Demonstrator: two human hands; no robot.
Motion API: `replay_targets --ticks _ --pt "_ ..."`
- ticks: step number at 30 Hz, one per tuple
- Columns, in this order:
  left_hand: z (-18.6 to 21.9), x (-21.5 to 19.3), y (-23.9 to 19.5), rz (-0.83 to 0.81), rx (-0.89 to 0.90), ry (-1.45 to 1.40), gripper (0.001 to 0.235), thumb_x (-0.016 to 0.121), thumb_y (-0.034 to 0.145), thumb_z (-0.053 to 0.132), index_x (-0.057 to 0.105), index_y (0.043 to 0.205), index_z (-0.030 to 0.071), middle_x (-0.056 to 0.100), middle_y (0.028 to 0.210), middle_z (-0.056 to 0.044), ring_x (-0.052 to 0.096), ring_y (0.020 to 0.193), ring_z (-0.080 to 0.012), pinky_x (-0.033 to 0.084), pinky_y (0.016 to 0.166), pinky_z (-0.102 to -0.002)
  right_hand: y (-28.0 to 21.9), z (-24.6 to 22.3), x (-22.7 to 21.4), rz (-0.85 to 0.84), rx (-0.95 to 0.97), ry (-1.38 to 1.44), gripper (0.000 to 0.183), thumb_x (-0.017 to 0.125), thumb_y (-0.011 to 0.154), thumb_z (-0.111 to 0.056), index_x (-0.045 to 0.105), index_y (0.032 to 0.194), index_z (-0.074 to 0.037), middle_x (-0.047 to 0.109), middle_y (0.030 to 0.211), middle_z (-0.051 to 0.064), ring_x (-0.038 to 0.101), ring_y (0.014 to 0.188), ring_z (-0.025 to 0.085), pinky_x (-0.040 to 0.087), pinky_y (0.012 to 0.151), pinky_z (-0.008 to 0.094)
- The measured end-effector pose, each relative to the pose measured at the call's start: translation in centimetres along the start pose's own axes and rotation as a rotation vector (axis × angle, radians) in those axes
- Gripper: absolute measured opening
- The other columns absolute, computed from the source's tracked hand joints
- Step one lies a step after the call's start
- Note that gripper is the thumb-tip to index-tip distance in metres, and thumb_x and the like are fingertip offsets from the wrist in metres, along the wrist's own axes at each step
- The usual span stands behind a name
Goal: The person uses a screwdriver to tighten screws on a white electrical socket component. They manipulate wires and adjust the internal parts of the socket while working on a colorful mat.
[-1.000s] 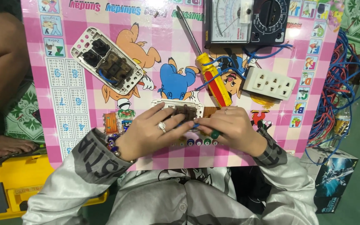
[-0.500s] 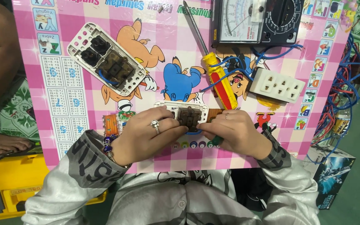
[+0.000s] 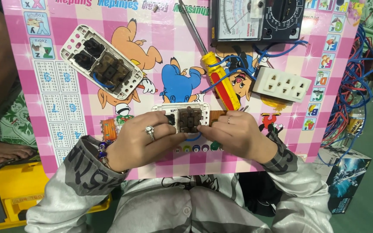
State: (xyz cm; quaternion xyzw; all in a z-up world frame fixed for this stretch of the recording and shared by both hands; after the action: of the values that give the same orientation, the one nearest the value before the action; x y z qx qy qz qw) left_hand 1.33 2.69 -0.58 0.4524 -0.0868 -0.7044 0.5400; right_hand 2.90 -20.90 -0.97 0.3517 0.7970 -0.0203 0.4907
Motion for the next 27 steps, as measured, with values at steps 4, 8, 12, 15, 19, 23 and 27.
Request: replay_targets --ticks 4,8,12,15,19,23,27 --pt "0.4 0.1 0.3 0.011 0.008 0.002 0.010 0.069 0.095 0.015 0.075 0.089 0.010 0.061 0.077 -0.002 0.061 0.070 -0.0235 0.059 0.083 -0.040 0.9 -0.1 -1.0 0.031 0.039 0.065 0.011 0.069 0.098 -0.020 0.076 0.101 -0.011 0.061 0.063 -0.003 0.057 0.054 0.015 0.048 0.053 0.028" --pt "0.5 0.1 0.4 0.010 0.009 0.004 0.009 0.069 0.094 0.013 0.075 0.089 0.009 0.060 0.075 -0.002 0.060 0.068 -0.0232 0.059 0.084 -0.039 -0.8 0.6 -2.9 0.093 0.200 0.237 0.024 0.068 0.098 -0.026 0.076 0.111 -0.009 0.064 0.063 0.000 0.061 0.053 0.019 0.052 0.053 0.032" --pt "0.9 -0.1 1.1 0.003 0.057 0.049 0.009 0.070 0.093 0.011 0.075 0.086 0.009 0.060 0.074 -0.003 0.058 0.066 -0.0221 0.059 0.081 -0.038 -0.6 0.9 -4.0 0.171 0.301 0.242 0.022 0.065 0.098 -0.022 0.079 0.107 -0.008 0.063 0.057 -0.002 0.058 0.047 0.017 0.053 0.052 0.029" --pt "1.3 -0.1 1.2 0.020 0.094 0.079 0.008 0.073 0.091 0.009 0.074 0.083 0.009 0.060 0.075 -0.005 0.057 0.065 -0.0227 0.059 0.079 -0.038 0.8 0.0 -3.5 0.147 0.254 0.309 0.021 0.063 0.100 -0.019 0.078 0.107 -0.006 0.069 0.064 0.004 0.065 0.052 0.021 0.054 0.053 0.032" --pt "1.1 0.1 0.8 0.014 0.083 0.077 0.006 0.073 0.091 0.011 0.075 0.086 0.009 0.060 0.074 -0.003 0.056 0.064 -0.0207 0.060 0.078 -0.038 1.9 -1.0 -2.7 0.041 0.175 0.323 0.022 0.075 0.091 -0.014 0.075 0.110 -0.003 0.075 0.077 0.013 0.074 0.066 0.029 0.060 0.060 0.038" --pt "0.1 0.9 0.5 -0.053 -0.198 -0.295 0.017 0.081 0.079 0.008 0.077 0.095 0.008 0.064 0.077 -0.004 0.061 0.073 -0.0228 0.059 0.077 -0.038 1.9 -0.8 -1.7 0.077 0.191 0.345 0.008 0.070 0.095 -0.007 0.076 0.097 -0.003 0.072 0.070 0.012 0.071 0.059 0.029 0.057 0.056 0.036" --pt "-1.1 0.5 1.0 -0.073 -0.339 -0.376 0.064 0.095 0.064 0.019 0.069 0.121 0.004 0.066 0.102 -0.014 0.059 0.104 -0.0338 0.048 0.099 -0.050 0.2 0.2 -1.1 0.164 0.328 0.502 0.010 0.071 0.095 -0.012 0.079 0.096 -0.006 0.072 0.066 0.007 0.070 0.057 0.024 0.056 0.056 0.034"
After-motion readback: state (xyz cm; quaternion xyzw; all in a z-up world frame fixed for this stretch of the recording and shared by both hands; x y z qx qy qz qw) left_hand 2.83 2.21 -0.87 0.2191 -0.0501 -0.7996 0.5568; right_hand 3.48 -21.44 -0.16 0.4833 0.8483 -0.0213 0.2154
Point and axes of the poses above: each hand's wrist, its own y-axis towards the middle knuckle, its own x-axis out of the palm, z = x × y, the point moved 3 cm from there along y, towards the middle knuckle
